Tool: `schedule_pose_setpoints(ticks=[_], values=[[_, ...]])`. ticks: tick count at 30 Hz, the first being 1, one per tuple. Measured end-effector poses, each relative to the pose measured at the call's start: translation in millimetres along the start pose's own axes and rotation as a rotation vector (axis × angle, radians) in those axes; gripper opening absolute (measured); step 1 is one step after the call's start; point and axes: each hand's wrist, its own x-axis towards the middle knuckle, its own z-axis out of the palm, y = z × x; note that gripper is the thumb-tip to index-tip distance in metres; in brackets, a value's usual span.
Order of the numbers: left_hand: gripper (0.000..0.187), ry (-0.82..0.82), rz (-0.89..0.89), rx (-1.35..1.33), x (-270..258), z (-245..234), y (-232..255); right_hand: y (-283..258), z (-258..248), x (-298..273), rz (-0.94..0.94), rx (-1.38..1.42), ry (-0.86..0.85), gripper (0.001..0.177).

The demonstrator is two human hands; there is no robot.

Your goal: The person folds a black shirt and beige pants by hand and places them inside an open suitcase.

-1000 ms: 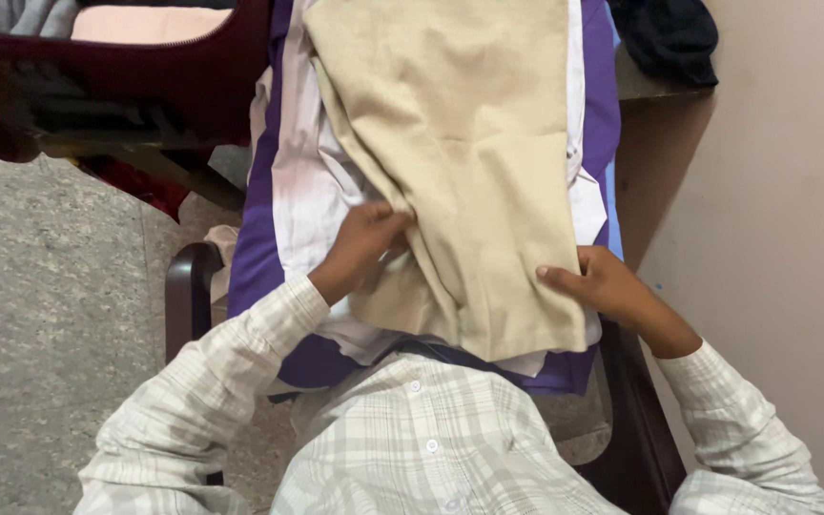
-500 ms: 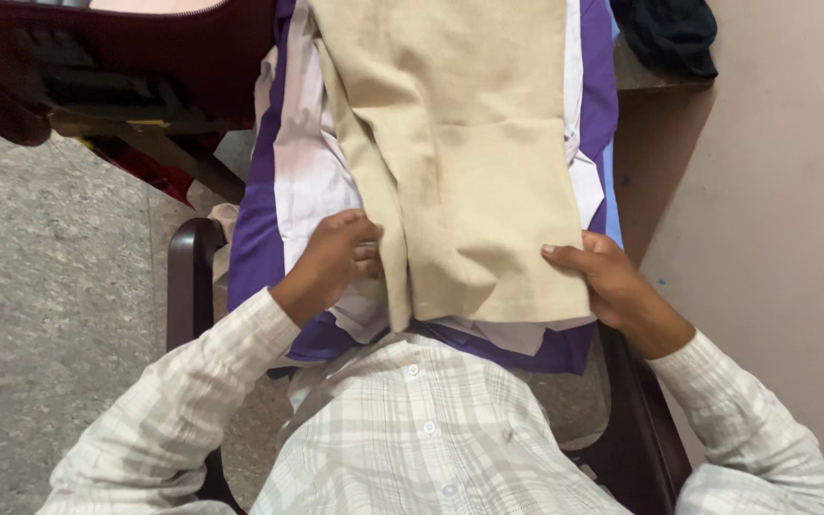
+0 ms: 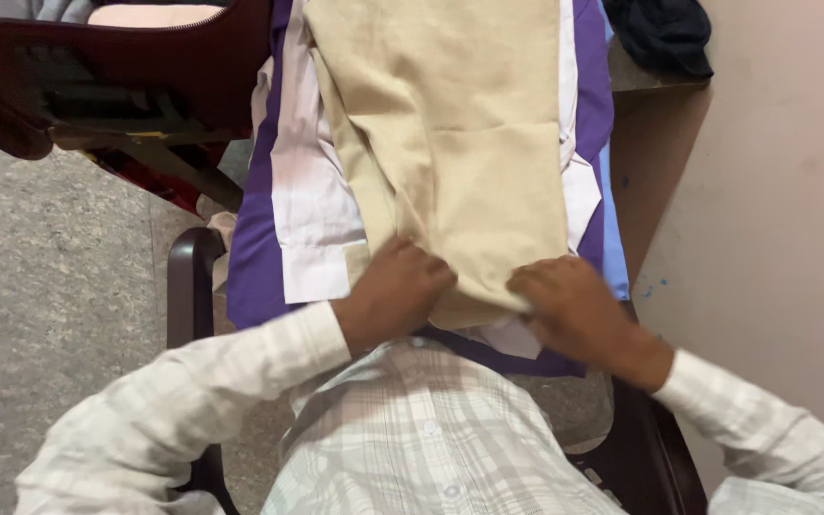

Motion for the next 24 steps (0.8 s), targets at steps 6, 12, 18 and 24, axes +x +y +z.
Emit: schedule_pose_setpoints(ticks=[6, 12, 18, 24], values=[[0.014, 0.449, -0.009, -0.137, 14.5, -92.2, -17.1, 12.4, -80.3, 21.5, 0.122, 0.144, 0.376, 0.031], [0.04, 0.475, 0.057, -0.155, -32.0, -96.8, -3.6, -3.8, -85.0, 30.8, 0.038, 0.098, 0.151, 0.035], [0.053, -0.315, -0.896, -0.539, -47.4, -25.3, -11.3, -8.8, -43.7, 40.1, -0.009, 0.065, -0.173, 0.044], [0.025, 0.212, -0.486, -0.349, -30.6, -31.9, -2.7, 12.1, -65.9, 63.2, -0.265, 0.135, 0.071, 0.029]])
